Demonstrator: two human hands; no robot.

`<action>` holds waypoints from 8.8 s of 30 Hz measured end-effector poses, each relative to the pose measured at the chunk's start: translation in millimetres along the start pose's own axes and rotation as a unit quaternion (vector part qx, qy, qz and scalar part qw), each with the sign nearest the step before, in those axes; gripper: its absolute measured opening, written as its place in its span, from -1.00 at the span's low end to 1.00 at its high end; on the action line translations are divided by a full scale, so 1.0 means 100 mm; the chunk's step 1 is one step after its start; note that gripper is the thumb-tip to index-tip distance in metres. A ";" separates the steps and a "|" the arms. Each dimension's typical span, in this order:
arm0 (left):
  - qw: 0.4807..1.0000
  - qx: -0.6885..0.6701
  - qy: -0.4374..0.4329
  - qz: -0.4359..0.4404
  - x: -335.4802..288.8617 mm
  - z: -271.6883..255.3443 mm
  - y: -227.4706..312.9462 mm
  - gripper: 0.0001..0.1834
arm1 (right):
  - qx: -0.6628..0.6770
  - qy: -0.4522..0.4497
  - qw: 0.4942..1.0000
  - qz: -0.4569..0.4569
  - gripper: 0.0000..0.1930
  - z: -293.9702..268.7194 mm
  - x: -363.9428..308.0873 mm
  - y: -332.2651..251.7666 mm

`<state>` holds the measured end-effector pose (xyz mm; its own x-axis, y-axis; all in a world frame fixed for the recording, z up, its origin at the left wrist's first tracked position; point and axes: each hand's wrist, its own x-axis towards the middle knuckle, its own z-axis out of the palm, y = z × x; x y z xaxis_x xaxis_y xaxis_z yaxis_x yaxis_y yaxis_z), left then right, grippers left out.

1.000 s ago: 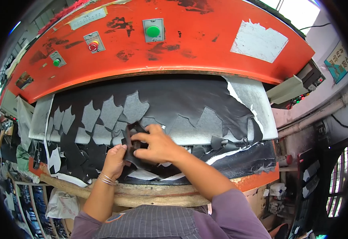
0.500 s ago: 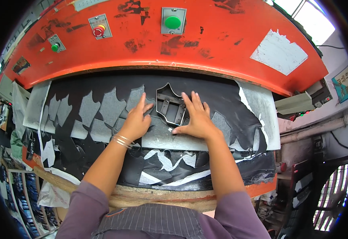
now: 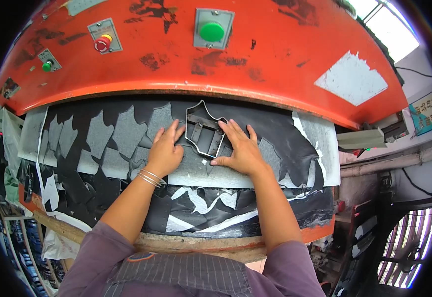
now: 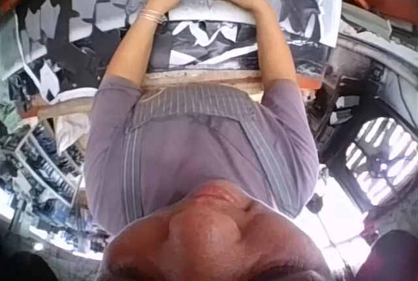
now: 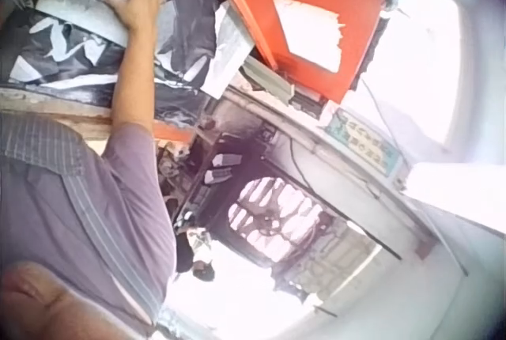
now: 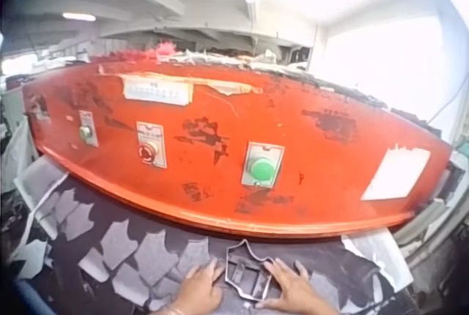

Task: Using a metal die and a hydraulic clicker press to cut shoe components from a sheet of black material.

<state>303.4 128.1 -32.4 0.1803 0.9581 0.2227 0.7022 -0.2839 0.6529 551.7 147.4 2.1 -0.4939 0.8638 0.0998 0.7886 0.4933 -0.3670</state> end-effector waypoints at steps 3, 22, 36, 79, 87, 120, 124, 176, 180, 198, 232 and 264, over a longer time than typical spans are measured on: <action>0.999 0.019 0.022 0.017 -0.08 -0.18 -0.02 -0.30 | -0.024 -0.023 0.999 0.020 0.30 0.02 -0.08 -0.03; 0.952 -0.066 0.298 0.014 -1.58 -2.12 -0.11 -0.76 | 0.158 0.208 0.961 0.091 -0.60 -0.33 -1.03 -1.50; 0.999 0.047 -0.012 -0.001 -2.90 -0.20 1.16 -0.88 | -0.011 -0.076 0.994 -0.082 -0.63 0.49 -2.38 -1.88; 0.955 -0.190 0.013 -0.227 -0.50 0.12 0.74 -0.78 | 0.056 0.052 0.991 0.106 -0.36 -0.54 -0.15 0.11; 0.923 -0.064 -0.321 -0.200 -1.18 -0.25 1.10 -0.46 | 0.001 0.087 0.995 0.051 -0.11 -0.25 -0.06 0.54; 0.969 -0.157 0.180 -0.063 -0.25 -0.97 0.10 -0.55 | 0.076 0.212 0.972 0.069 -0.09 -0.69 -0.81 0.12; 0.886 -0.160 0.424 -0.094 -0.52 -1.96 -0.60 -0.33 | 0.117 0.274 0.955 -0.019 -0.27 -0.84 -0.58 -0.84; 0.833 -0.486 0.008 -0.264 -0.37 0.42 1.37 -0.51 | 0.220 -0.016 0.974 0.060 -0.43 -0.64 -0.62 0.04; 0.738 -0.621 -0.052 -0.260 -0.48 0.70 1.65 -0.51 | 0.400 -0.073 0.914 0.006 -0.48 -0.52 -1.23 0.09; 0.986 0.114 0.053 -0.111 -1.22 0.32 1.49 -0.57 | 0.115 0.017 0.990 0.083 -0.37 -0.77 -0.99 0.85; 0.984 -0.165 0.061 0.009 0.14 0.75 1.21 -0.32 | -0.007 0.137 0.986 0.090 0.10 -0.75 -1.34 1.36; 0.998 0.033 -0.053 -0.011 -2.71 -0.08 1.95 -0.79 | -0.008 -0.006 0.999 -0.049 -0.63 -0.15 -2.95 -1.29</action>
<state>385.6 -187.8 40.7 0.2338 0.9638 0.1283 0.7503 -0.2627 0.6067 600.9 -169.3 34.2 -0.5729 0.8102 0.1240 0.7421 0.5770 -0.3411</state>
